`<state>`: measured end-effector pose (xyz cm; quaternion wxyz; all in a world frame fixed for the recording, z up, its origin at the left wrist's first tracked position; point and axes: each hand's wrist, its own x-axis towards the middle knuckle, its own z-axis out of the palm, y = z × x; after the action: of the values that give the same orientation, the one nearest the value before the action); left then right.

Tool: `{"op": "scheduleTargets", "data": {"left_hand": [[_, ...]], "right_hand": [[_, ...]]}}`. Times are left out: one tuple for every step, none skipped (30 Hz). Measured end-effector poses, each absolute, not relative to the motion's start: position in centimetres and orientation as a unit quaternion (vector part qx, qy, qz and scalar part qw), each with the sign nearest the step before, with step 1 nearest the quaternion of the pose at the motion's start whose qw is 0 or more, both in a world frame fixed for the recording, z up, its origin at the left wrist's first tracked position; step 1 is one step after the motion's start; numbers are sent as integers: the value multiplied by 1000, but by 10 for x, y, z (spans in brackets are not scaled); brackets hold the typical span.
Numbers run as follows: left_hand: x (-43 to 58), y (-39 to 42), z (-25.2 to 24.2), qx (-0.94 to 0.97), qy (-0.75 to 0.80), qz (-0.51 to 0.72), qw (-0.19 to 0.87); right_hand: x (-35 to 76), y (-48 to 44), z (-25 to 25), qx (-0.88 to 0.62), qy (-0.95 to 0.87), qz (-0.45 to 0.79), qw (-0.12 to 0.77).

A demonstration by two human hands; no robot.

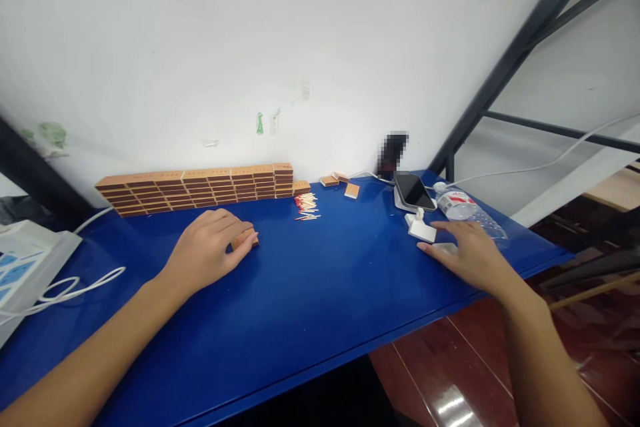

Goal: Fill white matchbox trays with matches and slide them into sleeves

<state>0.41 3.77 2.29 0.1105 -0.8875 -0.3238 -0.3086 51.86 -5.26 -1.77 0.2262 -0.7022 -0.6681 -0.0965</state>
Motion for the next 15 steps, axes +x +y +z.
{"op": "scheduleTargets", "data": {"left_hand": [[7,35,22,-892,-310,-312,107],[10,32,22,-896,-297,-314,104],[13,30,21,-898,-286,-317,103],[16,27,21,-900,-276,-320,104],[19,23,20,-902,-269,-321,106],[22,20,19,-903,-264,-323,105],[25,17,19,-904,-261,-323,99],[28,14,18,-908,-257,-320,88],[31,11,17,-910,-254,-319,74],[33,9,15,-913,-252,-316,58],[36,7,14,-916,-253,-308,44],[38,5,12,-918,-257,-302,34],[40,4,10,-919,-264,-292,25],[41,3,8,-918,-275,-283,17],[43,2,7,-918,-286,-275,8]], "right_hand": [[520,-51,-20,-702,-670,-93,224],[521,-50,-21,-699,-671,-92,228],[519,-51,-20,-695,-673,-91,238],[515,-51,-18,-690,-672,-91,252],[507,-52,-14,-687,-670,-85,269],[497,-52,-10,-683,-668,-72,285],[483,-52,-6,-679,-667,-55,301],[466,-52,-2,-670,-673,-27,314],[447,-51,1,-650,-689,1,320],[425,-49,3,-622,-712,26,325],[402,-48,4,-584,-742,67,323],[380,-46,4,-538,-773,116,315],[359,-44,5,-492,-799,145,314],[341,-42,7,-455,-823,160,300],[327,-39,9,-422,-843,167,288]]}}
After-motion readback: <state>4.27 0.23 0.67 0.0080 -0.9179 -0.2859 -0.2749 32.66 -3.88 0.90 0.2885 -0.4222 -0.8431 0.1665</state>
